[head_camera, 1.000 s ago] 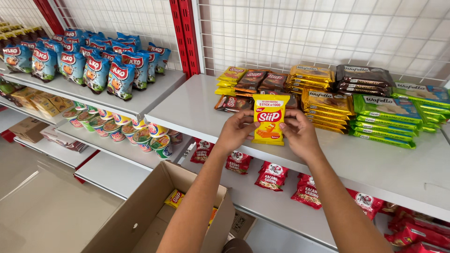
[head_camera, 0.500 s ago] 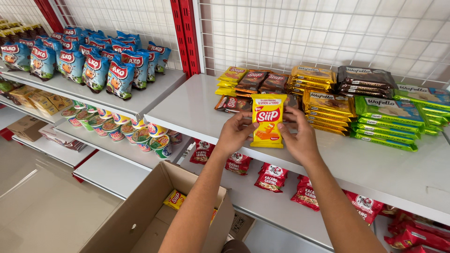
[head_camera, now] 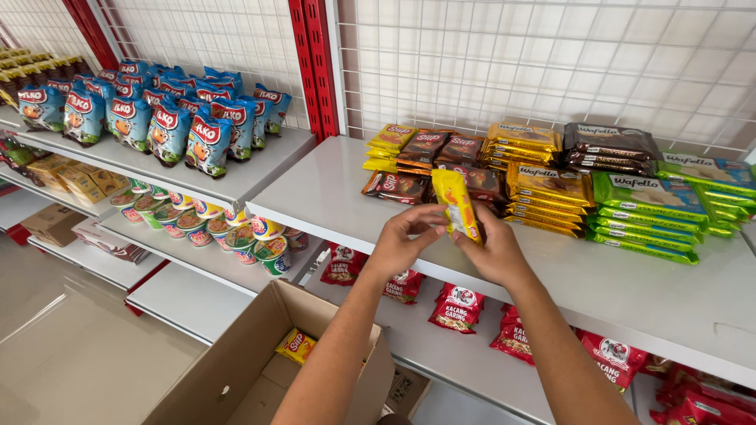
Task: The person takes snack packages one at a time from a cardboard box and places them onto a retail shelf, turning some packages over to check them before setting them down.
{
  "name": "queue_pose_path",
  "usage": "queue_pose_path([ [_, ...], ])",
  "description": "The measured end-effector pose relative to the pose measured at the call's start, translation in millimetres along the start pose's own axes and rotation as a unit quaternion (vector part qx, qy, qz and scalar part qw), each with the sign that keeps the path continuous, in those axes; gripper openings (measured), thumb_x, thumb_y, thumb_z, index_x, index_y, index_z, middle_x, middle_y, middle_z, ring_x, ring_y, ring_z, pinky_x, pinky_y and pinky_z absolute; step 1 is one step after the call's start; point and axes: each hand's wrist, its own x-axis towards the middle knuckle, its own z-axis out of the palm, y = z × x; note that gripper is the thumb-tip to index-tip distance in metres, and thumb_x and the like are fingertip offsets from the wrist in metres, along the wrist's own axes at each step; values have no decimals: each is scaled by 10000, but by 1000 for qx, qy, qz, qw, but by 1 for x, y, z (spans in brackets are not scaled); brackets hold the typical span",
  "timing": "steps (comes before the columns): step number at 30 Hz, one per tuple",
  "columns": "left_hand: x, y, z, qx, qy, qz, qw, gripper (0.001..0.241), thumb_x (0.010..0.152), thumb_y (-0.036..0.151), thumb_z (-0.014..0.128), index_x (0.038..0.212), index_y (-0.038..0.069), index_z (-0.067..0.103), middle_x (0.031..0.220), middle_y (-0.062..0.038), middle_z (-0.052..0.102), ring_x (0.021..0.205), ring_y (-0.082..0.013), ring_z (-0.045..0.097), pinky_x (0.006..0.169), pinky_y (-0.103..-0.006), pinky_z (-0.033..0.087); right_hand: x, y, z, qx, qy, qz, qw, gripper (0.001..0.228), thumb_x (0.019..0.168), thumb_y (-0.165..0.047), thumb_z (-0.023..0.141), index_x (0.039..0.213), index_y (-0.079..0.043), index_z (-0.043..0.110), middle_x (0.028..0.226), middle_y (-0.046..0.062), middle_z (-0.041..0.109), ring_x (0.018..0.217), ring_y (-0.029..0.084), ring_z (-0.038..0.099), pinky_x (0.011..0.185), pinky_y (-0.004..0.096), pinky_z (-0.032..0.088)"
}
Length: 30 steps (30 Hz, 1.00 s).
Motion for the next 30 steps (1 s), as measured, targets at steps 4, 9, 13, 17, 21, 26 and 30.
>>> queue_pose_path([
  [4, 0, 5, -3, 65, 40, -37, 996, 530, 898, 117, 798, 1393, 105, 606, 1136, -159, 734, 986, -238, 694, 979, -438, 532, -1, 16, -2, 108, 7, 47, 993, 535, 896, -53, 738, 1402, 7, 574, 1285, 241, 639, 1208, 367, 639, 1032, 468, 494],
  [9, -3, 23, 3, 85, 7, -97, 992, 492, 963, 148, 748, 1427, 82, 600, 1191, -201, 730, 1133, -363, 707, 1050, -501, 494, -7, 8, -5, 194, 0, 100, 976, 647, 884, -9, 734, 1479, 4, 481, 1329, 243, 623, 1223, 346, 616, 1040, 469, 486],
  [13, -5, 23, 2, 74, 18, -86, 993, 358, 1011, 150, 684, 1361, 77, 665, 1147, -207, 742, 1109, -360, 709, 1004, -496, 526, -4, 15, -6, 255, -3, 150, 955, 569, 951, -61, 655, 1495, -20, 492, 1309, 186, 627, 1157, 279, 639, 972, 407, 530],
  [17, -8, 29, -2, 54, 11, -60, 997, 393, 999, 131, 696, 1386, 69, 653, 1157, -244, 729, 1132, -389, 684, 994, -527, 522, -2, 20, -6, 243, 4, 154, 958, 433, 984, -27, 598, 1416, -36, 574, 1250, 154, 660, 992, 231, 702, 800, 351, 605],
  [21, -3, 12, -6, 48, -2, -60, 997, 421, 975, 80, 723, 1390, 67, 658, 1187, -248, 718, 1141, -401, 671, 1011, -525, 510, 0, 22, -5, 248, 14, 153, 957, 413, 976, -26, 606, 1389, -34, 583, 1234, 124, 676, 937, 188, 709, 761, 317, 617],
  [26, -4, 14, -7, 36, 0, -60, 998, 427, 968, 56, 721, 1388, 35, 647, 1198, -265, 707, 1115, -381, 655, 977, -516, 510, 0, 20, -5, 241, 18, 160, 957, 419, 979, -38, 614, 1396, -52, 585, 1236, 110, 696, 920, 170, 717, 750, 311, 624],
  [30, -5, 12, -8, 33, -1, -68, 997, 425, 969, 37, 710, 1389, 30, 643, 1213, -275, 699, 1130, -394, 649, 979, -515, 504, -1, 19, -5, 228, 17, 143, 963, 428, 987, -37, 605, 1414, -48, 572, 1233, 134, 703, 956, 204, 725, 763, 310, 627],
])
